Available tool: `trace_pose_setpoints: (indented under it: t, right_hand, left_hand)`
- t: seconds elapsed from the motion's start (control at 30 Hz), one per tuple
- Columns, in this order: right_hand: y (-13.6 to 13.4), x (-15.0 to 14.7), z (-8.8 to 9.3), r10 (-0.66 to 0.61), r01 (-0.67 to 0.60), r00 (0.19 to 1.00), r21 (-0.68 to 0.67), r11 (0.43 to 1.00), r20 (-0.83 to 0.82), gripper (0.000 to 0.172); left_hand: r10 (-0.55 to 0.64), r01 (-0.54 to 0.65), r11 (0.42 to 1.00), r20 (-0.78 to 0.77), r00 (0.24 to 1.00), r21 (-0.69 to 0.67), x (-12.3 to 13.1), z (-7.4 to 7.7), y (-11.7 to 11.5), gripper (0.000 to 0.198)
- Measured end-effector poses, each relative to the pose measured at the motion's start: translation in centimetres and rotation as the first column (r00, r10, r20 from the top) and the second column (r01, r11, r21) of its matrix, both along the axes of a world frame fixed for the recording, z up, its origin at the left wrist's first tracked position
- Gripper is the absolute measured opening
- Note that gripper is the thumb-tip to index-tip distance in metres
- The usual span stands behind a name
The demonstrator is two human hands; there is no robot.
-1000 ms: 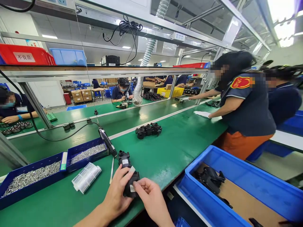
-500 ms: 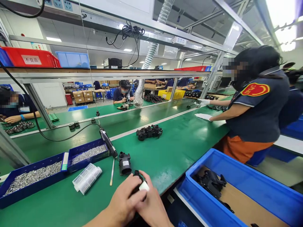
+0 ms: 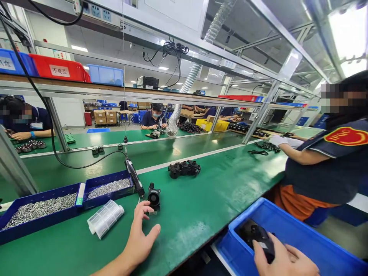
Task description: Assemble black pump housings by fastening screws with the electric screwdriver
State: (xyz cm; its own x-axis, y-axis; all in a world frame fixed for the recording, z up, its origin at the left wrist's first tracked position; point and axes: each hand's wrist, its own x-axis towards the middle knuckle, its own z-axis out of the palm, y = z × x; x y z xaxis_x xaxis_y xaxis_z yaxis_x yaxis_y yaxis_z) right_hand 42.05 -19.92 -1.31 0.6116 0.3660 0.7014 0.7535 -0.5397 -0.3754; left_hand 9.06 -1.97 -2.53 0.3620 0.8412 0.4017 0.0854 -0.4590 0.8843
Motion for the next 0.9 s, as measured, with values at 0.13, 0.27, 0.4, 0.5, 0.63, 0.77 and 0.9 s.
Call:
trace_pose_setpoints:
  t: [0.13,0.27,0.4,0.5,0.63,0.77,0.9]
  right_hand:
    - [5.2,-7.3,0.1,0.571,-0.529,0.786,0.218,0.82,-0.239,0.042]
    - [10.5,-14.7,1.5,0.795,-0.789,0.313,0.324,0.522,-0.52,0.024]
    - [12.9,-17.0,2.9,0.82,-0.871,0.224,0.27,0.411,-0.527,0.013]
    - [15.2,-15.4,4.1,0.836,-0.879,0.316,0.194,0.436,-0.45,0.023]
    - [22.0,-11.0,6.4,0.758,-0.735,0.538,0.235,0.636,-0.368,0.024]
    - [28.4,-6.6,8.3,0.656,-0.616,0.638,0.245,0.749,-0.404,0.032]
    - [28.9,-4.5,8.7,0.649,-0.627,0.605,0.226,0.746,-0.461,0.028]
  left_hand:
    - [-0.059,0.06,0.997,0.028,0.998,-0.051,-0.2,-0.2,0.1,0.03]
    - [-0.107,0.109,0.994,0.048,0.993,-0.028,-0.5,-0.3,0.2,0.026]
    - [-0.103,0.102,0.994,0.032,0.994,0.031,-0.5,-0.8,0.3,0.029]
    - [-0.012,0.011,0.994,0.012,1.0,0.106,-0.3,-1.1,0.4,0.055]
    - [0.109,-0.1,0.973,-0.034,0.993,0.207,-0.2,-1.1,0.8,0.065]
    - [0.058,-0.029,0.946,-0.082,0.995,0.324,-0.4,-1.4,1.2,0.047]
    - [0.038,0.011,0.912,-0.112,0.993,0.411,-0.7,-2.4,1.7,0.048]
